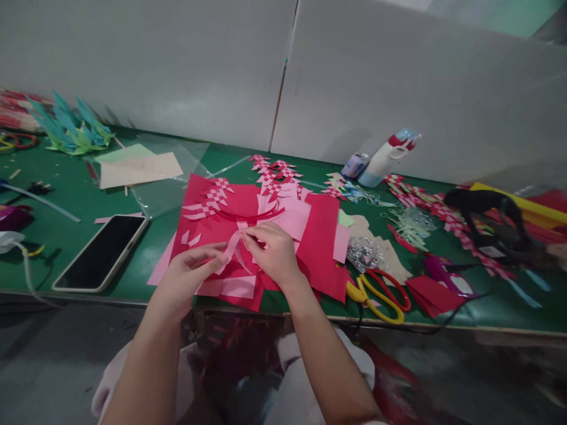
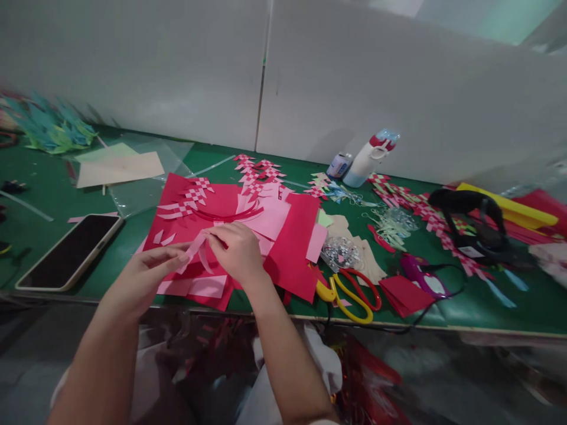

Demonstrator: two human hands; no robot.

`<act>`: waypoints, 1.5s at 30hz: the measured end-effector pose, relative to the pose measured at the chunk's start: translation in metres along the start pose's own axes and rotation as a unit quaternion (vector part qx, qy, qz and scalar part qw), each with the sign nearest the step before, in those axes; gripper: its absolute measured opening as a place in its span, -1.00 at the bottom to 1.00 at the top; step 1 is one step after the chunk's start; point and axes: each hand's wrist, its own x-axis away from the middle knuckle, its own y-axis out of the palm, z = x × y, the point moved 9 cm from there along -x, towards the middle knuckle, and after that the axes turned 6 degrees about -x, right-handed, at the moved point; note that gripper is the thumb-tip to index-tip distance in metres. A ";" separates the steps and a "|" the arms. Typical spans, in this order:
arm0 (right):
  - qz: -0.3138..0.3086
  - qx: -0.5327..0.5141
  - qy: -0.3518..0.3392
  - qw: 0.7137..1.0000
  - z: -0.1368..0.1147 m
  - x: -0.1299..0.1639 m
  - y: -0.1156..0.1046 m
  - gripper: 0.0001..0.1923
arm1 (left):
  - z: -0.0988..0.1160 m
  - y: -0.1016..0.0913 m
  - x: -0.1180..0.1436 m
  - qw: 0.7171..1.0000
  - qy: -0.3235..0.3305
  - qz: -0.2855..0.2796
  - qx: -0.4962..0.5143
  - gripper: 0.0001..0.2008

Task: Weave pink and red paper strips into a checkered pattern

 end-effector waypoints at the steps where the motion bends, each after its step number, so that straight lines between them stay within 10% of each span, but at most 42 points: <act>1: -0.002 0.016 -0.015 1.000 -0.003 0.001 0.001 -0.75 | -0.002 0.003 0.000 1.000 -0.011 -0.006 0.018 -0.74; 13: -0.015 0.086 -0.081 0.993 -0.016 0.006 0.009 -0.70 | -0.001 0.002 0.001 0.993 -0.052 0.023 0.100 -0.72; 25: 0.033 -0.214 0.203 0.955 0.043 0.006 0.005 -0.75 | -0.007 -0.002 -0.003 0.999 -0.037 0.030 -0.015 -0.66; 40: 0.034 -0.313 0.228 0.921 0.047 0.005 0.006 -0.78 | -0.010 0.003 -0.001 0.989 -0.030 -0.067 -0.127 -0.63; 45: -0.018 -0.288 0.204 0.936 0.035 0.004 0.011 -0.82 | 0.003 -0.003 -0.004 0.994 0.051 0.001 -0.099 -0.52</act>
